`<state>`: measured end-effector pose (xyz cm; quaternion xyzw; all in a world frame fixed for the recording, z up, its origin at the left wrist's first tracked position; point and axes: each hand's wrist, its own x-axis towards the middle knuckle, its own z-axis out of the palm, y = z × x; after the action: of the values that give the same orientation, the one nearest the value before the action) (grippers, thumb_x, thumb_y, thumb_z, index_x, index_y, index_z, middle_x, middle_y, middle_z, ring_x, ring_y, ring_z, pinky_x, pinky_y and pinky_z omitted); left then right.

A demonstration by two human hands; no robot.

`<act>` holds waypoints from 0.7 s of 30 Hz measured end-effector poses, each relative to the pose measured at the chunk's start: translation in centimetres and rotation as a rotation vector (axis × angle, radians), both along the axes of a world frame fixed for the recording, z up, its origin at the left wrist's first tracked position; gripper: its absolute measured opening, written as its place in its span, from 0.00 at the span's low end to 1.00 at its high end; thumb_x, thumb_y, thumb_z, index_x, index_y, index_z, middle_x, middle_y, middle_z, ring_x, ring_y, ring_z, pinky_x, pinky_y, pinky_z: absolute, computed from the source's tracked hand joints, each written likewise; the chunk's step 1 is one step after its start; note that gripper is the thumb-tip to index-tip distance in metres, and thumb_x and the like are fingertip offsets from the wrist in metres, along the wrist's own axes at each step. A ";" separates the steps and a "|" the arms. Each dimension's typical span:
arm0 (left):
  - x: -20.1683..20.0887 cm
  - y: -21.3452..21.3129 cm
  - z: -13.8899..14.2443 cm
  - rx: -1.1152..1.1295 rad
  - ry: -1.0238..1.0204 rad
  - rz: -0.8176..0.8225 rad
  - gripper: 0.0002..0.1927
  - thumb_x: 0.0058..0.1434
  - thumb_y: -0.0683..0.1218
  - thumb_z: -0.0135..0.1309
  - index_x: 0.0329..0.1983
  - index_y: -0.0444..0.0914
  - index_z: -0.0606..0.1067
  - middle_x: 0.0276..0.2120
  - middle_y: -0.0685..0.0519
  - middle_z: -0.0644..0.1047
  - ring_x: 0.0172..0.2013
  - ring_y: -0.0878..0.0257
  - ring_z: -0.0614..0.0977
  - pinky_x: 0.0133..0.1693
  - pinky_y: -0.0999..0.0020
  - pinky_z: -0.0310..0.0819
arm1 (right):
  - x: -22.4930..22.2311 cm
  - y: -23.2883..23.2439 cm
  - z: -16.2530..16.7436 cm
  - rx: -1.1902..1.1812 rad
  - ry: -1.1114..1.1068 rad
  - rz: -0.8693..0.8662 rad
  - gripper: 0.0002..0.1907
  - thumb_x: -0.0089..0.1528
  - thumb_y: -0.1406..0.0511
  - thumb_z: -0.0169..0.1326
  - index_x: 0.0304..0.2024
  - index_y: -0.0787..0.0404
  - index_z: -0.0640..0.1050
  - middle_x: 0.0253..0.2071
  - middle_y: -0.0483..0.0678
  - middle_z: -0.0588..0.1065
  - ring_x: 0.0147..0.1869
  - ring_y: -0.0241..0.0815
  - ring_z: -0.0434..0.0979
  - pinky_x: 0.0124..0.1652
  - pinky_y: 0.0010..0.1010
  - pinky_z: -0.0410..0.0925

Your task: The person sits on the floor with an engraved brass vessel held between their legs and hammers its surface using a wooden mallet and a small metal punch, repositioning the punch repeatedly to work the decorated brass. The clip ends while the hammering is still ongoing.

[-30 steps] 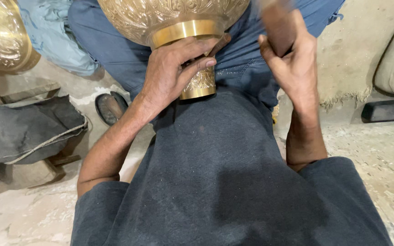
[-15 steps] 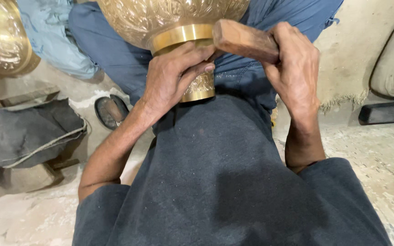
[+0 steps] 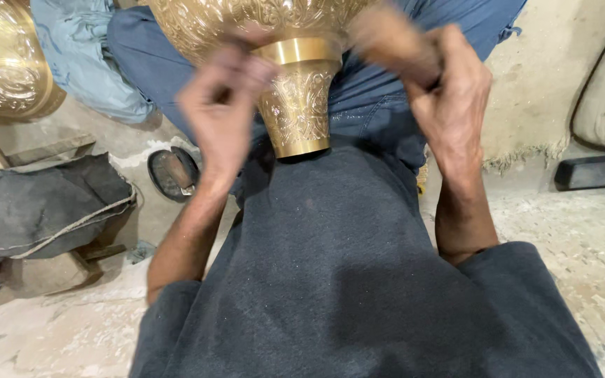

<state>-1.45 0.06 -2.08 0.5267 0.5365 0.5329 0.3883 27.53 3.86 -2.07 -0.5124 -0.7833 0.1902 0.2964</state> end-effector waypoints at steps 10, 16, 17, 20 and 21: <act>2.1 2.3 -1.0 0.107 0.216 -0.107 0.15 0.72 0.42 0.65 0.60 0.41 0.76 0.44 0.53 0.84 0.45 0.66 0.89 0.44 0.70 0.91 | -0.8 0.2 -3.4 -0.148 -0.066 -0.047 0.21 0.59 0.77 0.64 0.49 0.67 0.68 0.44 0.61 0.76 0.50 0.67 0.77 0.44 0.50 0.68; 1.5 2.6 0.4 0.240 0.592 -0.257 0.18 0.70 0.40 0.67 0.60 0.39 0.76 0.45 0.53 0.82 0.43 0.64 0.86 0.45 0.67 0.84 | -0.2 0.6 -2.9 -0.031 -0.047 0.023 0.33 0.56 0.78 0.62 0.63 0.67 0.67 0.55 0.63 0.72 0.61 0.67 0.72 0.56 0.50 0.67; 1.3 2.6 0.5 0.245 0.607 -0.263 0.18 0.70 0.40 0.67 0.60 0.39 0.76 0.44 0.53 0.82 0.42 0.64 0.85 0.44 0.67 0.83 | -0.1 0.7 -2.6 -0.013 -0.011 0.028 0.34 0.55 0.78 0.62 0.63 0.66 0.67 0.55 0.63 0.72 0.61 0.67 0.72 0.55 0.50 0.67; 1.1 2.6 0.0 0.269 0.632 -0.243 0.18 0.70 0.41 0.67 0.60 0.39 0.75 0.43 0.53 0.82 0.41 0.64 0.85 0.43 0.67 0.83 | -0.1 1.2 -1.4 -0.012 -0.020 0.042 0.34 0.56 0.76 0.65 0.64 0.64 0.69 0.54 0.62 0.72 0.59 0.66 0.71 0.55 0.50 0.66; 1.3 2.5 -0.5 0.291 0.623 -0.220 0.18 0.70 0.41 0.67 0.59 0.39 0.74 0.43 0.53 0.82 0.42 0.64 0.86 0.43 0.67 0.83 | -0.1 1.2 -1.0 -0.020 -0.043 0.046 0.33 0.57 0.75 0.66 0.64 0.63 0.71 0.52 0.61 0.72 0.59 0.65 0.71 0.55 0.50 0.66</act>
<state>-0.13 2.52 -2.54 0.7682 0.4877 0.3725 0.1824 27.43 5.08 -3.08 -0.5010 -0.7992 0.1937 0.2698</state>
